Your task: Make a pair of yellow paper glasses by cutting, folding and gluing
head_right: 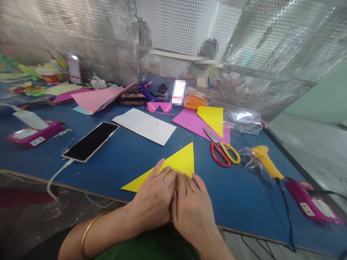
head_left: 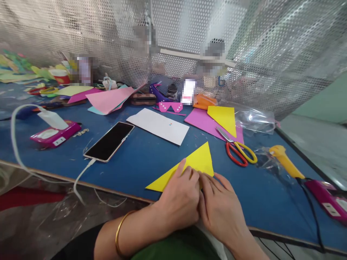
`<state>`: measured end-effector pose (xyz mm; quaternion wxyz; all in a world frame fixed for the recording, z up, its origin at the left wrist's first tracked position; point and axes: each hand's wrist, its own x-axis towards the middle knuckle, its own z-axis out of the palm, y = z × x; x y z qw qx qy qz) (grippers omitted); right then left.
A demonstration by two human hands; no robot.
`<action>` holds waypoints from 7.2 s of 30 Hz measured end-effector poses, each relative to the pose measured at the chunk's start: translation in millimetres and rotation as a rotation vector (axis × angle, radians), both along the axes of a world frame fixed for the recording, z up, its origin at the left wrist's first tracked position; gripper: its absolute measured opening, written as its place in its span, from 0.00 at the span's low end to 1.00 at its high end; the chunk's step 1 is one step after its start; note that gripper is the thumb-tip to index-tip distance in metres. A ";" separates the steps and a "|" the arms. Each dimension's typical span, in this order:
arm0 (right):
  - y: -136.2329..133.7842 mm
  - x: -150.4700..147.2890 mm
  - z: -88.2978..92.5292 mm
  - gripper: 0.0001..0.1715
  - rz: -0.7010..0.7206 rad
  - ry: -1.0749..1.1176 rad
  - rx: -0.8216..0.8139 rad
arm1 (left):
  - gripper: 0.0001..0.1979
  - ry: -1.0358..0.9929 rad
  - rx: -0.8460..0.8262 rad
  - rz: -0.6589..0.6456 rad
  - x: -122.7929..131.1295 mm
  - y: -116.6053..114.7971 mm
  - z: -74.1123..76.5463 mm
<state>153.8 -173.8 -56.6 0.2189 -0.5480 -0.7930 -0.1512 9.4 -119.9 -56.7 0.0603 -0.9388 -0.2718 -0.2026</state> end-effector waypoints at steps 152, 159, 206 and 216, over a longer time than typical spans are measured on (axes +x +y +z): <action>61.1 38.1 22.0 0.08 0.034 0.369 -0.540 | 0.05 -0.137 -0.495 -0.183 -24.0 92.0 26.4; 59.5 38.7 23.1 0.08 0.029 0.397 -0.553 | 0.06 -0.113 -0.482 -0.211 -20.0 95.6 24.7; 61.5 40.0 25.8 0.09 -0.020 0.480 -0.608 | 0.08 -0.177 -0.622 0.035 -9.6 89.9 25.2; 63.9 45.2 31.0 0.15 0.055 0.455 -0.687 | 0.08 -0.163 -0.598 0.019 -10.4 90.7 25.3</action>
